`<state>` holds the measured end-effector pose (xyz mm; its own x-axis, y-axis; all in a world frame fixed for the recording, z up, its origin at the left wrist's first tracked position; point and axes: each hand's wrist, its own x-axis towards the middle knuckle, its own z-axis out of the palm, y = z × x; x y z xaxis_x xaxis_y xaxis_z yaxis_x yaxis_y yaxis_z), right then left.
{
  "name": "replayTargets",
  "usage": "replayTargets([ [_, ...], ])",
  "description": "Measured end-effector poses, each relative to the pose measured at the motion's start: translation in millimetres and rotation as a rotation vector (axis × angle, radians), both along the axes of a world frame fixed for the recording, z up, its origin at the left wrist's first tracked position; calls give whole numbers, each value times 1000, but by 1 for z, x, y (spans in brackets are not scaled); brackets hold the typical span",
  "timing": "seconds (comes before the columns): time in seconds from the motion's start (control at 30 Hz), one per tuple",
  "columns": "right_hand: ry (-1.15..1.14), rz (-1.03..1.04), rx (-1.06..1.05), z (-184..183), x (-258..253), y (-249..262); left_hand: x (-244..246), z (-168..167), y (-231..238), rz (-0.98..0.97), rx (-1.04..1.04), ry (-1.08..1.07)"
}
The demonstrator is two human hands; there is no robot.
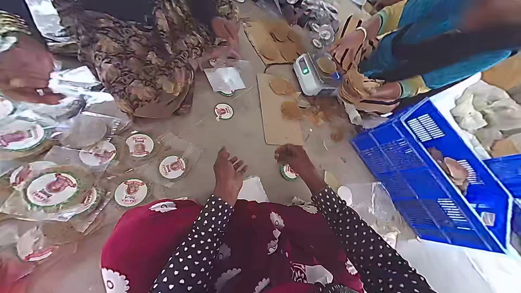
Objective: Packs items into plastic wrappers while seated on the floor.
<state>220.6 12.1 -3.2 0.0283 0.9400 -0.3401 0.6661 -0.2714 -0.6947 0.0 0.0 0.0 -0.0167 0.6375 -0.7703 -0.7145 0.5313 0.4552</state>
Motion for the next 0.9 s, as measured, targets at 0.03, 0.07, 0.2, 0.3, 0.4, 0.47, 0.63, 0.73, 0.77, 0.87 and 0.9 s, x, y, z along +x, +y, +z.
replayTargets([
  [0.03, -49, 25, -55, -15, 11, -15, 0, -1, 1, 5, -11, 19],
  [0.07, -70, 66, -112, -31, 17, -28, 1, -2, 1, 9, -14, 33],
  [0.2, -207, 172, -230, -83, -2, -60, 2, -6, 1, 18, 2, 95],
  [0.3, -297, 105, -332, -89, -26, -57, 1, -11, 0, 0, 10, 137],
  [0.4, -203, 30, -287, -93, -21, -54, 1, -14, 1, 7, -2, 162],
  [0.47, -190, 22, -296, -91, -16, -53, 2, -13, 3, 11, 5, 165],
  [0.63, -194, 69, -244, -91, -9, -57, 2, -12, 4, -4, 13, 207],
  [0.73, -232, 130, -212, -89, -8, -60, 3, -14, 2, -41, 75, 280],
  [0.77, -236, 137, -194, -88, -8, -60, 3, -15, 2, -63, 101, 309],
  [0.87, -123, 32, -75, -80, -7, -61, 3, -19, 1, -202, 226, 441],
  [0.9, -29, -40, -49, -75, -7, -59, 4, -22, 0, -306, 302, 503],
])
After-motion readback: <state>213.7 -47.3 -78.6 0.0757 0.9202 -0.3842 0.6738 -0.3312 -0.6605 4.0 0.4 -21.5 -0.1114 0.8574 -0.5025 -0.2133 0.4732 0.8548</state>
